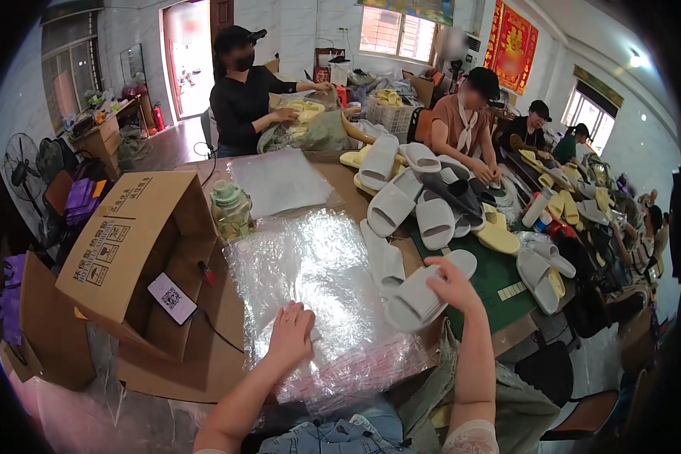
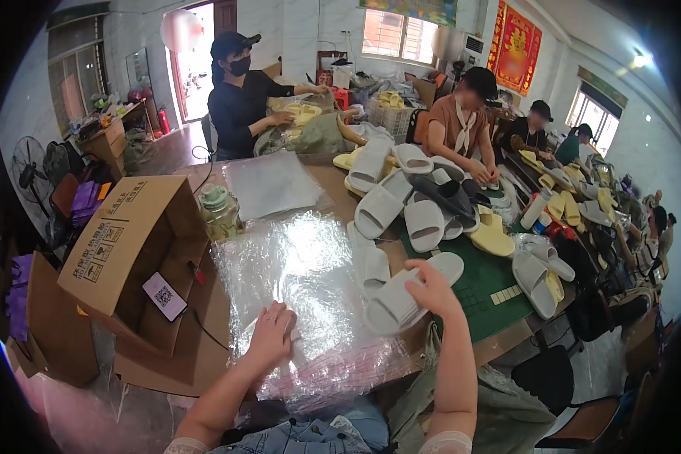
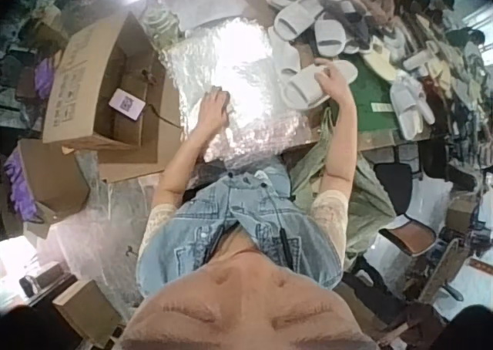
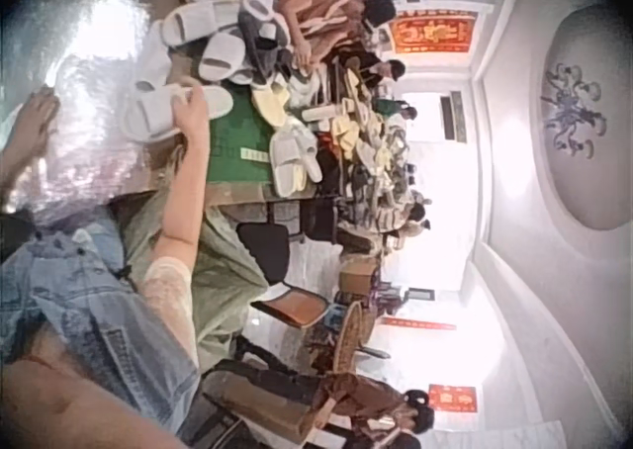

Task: The person wraps pairs of slippers in bubble wrap and places them into a cardboard box. The person handles slippers of various colors, including white, black, and yellow, picking them up from a pile on the table and wrapping them individually.

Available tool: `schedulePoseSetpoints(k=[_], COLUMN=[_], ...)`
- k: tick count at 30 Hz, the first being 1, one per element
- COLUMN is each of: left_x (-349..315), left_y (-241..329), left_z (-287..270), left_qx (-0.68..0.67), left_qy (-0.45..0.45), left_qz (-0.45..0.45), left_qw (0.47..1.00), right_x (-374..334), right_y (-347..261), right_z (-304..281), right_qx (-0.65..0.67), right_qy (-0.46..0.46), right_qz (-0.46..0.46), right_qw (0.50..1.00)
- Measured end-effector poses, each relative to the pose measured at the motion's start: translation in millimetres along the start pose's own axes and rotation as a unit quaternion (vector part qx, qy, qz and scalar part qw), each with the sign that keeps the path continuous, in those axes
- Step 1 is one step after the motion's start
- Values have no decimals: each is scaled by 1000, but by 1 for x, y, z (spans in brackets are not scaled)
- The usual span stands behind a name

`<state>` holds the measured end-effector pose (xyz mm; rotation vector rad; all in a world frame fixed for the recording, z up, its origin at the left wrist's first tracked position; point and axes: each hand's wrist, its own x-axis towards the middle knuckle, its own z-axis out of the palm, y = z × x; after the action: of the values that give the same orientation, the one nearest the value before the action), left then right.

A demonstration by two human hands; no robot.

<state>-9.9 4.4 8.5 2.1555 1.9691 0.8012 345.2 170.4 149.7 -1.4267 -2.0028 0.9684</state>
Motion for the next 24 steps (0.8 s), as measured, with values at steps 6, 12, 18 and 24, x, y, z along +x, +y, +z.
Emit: schedulePoseSetpoints(k=[6,12,18,24], left_x=[-21,-23,-24,-24], left_y=[-5,-10,-11,-11], left_z=[4,10,8,6], left_qx=[-42,-55,-64,-64], left_qy=[80,92,104,103], left_qz=[17,17,9,8], left_qw=[996,994,992,993], right_x=[28,122,145,105], right_y=[47,51,43,49], right_z=[8,32,53,25], right_qx=[-77,-253,-176,-101], right_qy=[-121,-126,-206,-175], right_qz=[-6,109,82,57], right_qw=[990,953,959,978])
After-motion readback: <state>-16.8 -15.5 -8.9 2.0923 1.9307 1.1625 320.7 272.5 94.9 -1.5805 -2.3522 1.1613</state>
